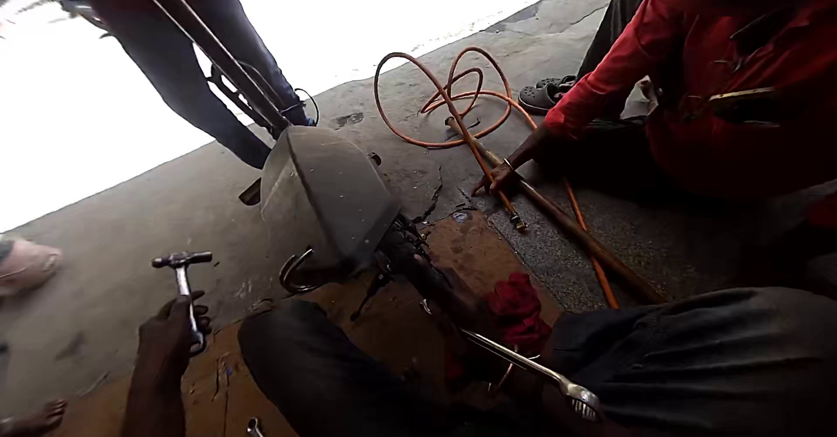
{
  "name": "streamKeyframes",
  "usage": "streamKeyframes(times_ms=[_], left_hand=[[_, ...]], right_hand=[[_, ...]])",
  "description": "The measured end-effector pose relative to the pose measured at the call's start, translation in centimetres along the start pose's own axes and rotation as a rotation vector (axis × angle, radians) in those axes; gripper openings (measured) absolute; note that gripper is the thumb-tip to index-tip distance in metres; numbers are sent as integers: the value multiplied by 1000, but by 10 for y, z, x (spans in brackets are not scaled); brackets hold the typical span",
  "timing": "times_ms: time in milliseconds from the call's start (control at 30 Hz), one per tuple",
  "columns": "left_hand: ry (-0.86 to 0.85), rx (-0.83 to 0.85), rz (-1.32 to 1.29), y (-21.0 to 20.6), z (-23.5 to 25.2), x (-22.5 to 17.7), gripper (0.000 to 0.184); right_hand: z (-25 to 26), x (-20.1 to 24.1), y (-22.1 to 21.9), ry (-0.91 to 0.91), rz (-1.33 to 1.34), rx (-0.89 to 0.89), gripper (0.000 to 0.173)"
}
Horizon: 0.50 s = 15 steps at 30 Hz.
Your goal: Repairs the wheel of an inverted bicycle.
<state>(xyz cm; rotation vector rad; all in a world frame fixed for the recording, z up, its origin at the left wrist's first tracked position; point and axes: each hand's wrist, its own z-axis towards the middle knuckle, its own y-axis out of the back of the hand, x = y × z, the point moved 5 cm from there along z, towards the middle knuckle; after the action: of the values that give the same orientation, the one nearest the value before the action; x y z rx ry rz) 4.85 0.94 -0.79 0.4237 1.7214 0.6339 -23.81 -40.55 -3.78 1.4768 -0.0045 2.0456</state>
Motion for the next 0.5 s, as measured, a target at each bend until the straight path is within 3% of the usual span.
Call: streamKeyframes(times_ms=[67, 133, 233, 367, 433, 500], left_hand=[[41, 40, 69, -7, -13, -65, 39], [59, 155, 136, -37, -19, -97, 35], [125, 400, 256, -110, -34, -87, 35], [229, 821, 374, -193, -81, -30, 34], [293, 860, 320, -194, -82, -31, 32], [309, 768, 236, -177, -62, -45, 30]], right_hand=[[2, -4, 0, -22, 2, 39, 51], [5, 8, 5, -64, 31, 22, 49], [2, 2, 3, -12, -8, 14, 53], [0, -3, 1, 29, -42, -18, 54], [-2, -11, -3, 65, -72, -34, 55], [-4, -11, -2, 70, -75, -45, 55]])
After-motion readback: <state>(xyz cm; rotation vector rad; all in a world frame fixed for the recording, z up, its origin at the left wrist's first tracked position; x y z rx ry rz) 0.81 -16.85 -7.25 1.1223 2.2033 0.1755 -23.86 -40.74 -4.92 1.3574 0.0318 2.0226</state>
